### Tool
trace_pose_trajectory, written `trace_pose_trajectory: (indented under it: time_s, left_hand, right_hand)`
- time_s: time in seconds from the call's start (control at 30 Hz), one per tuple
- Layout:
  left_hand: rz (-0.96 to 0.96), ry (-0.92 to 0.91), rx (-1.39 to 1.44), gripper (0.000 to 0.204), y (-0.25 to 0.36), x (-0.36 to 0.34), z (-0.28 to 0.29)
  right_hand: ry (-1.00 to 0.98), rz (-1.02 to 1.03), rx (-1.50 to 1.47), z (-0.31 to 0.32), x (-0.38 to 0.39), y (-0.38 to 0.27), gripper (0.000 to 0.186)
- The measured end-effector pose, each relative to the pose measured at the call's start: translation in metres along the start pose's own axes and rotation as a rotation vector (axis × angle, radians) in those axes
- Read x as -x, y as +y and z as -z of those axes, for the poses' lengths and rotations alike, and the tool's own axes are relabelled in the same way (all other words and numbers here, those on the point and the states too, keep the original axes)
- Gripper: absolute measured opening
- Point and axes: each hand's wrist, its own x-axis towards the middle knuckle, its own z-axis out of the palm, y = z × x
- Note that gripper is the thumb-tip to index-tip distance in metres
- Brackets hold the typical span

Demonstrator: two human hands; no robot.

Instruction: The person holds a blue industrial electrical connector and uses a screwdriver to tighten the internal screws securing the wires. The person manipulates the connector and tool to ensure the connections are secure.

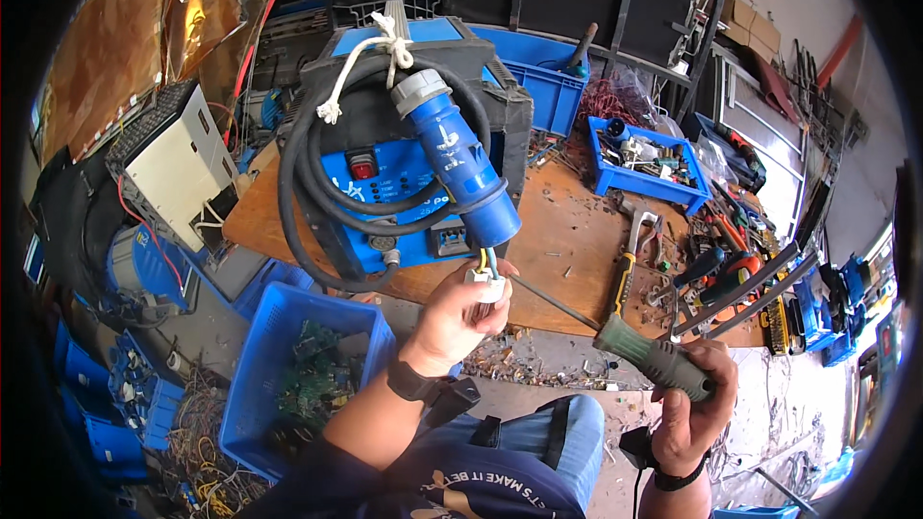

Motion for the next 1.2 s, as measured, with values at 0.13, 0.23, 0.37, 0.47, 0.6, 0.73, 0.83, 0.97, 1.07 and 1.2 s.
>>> trace_pose_trajectory:
  time_s: [0.13,0.23,0.37,0.47,0.6,0.73,0.83,0.97,1.07,1.2]
  left_hand:
    - [0.152,-0.152,0.299,0.049,0.004,-0.004,0.007]
    - [0.183,-0.202,0.383,0.049,0.001,-0.006,0.006]
    - [0.212,-0.228,0.465,0.048,-0.002,-0.008,0.01]
    - [0.202,-0.253,0.515,0.047,-0.006,-0.008,0.019]
    - [0.195,-0.29,0.436,0.055,-0.005,-0.009,0.032]
    - [0.109,-0.241,0.244,0.064,-0.002,-0.01,0.03]
    - [-0.056,-0.1,0.0,0.059,0.0,-0.01,0.021]
    - [-0.31,0.285,-0.483,0.052,-0.01,0.0,0.003]
    - [-0.482,0.475,-0.707,0.048,-0.024,0.0,-0.006]
    - [-0.746,0.523,-0.827,0.049,-0.035,-0.006,-0.004]
  right_hand:
    - [0.058,-0.039,-0.018,0.003,0.005,0.002,0.051]
    - [0.062,-0.056,-0.037,0.003,0.005,0.001,0.05]
    - [0.096,-0.148,-0.082,0.002,0.005,-0.009,0.046]
    - [0.107,-0.199,-0.084,0.002,0.007,-0.009,0.044]
    - [0.082,-0.218,-0.078,0.003,0.004,-0.008,0.044]
    - [0.098,-0.235,-0.086,0.004,0.004,-0.007,0.043]
    - [0.09,-0.245,-0.073,0.005,0.005,-0.004,0.042]
    - [0.062,-0.231,-0.104,0.002,0.004,-0.004,0.041]
    - [0.039,-0.208,-0.09,0.0,0.0,-0.009,0.041]
    - [-0.015,-0.078,0.025,-0.002,-0.008,-0.015,0.04]
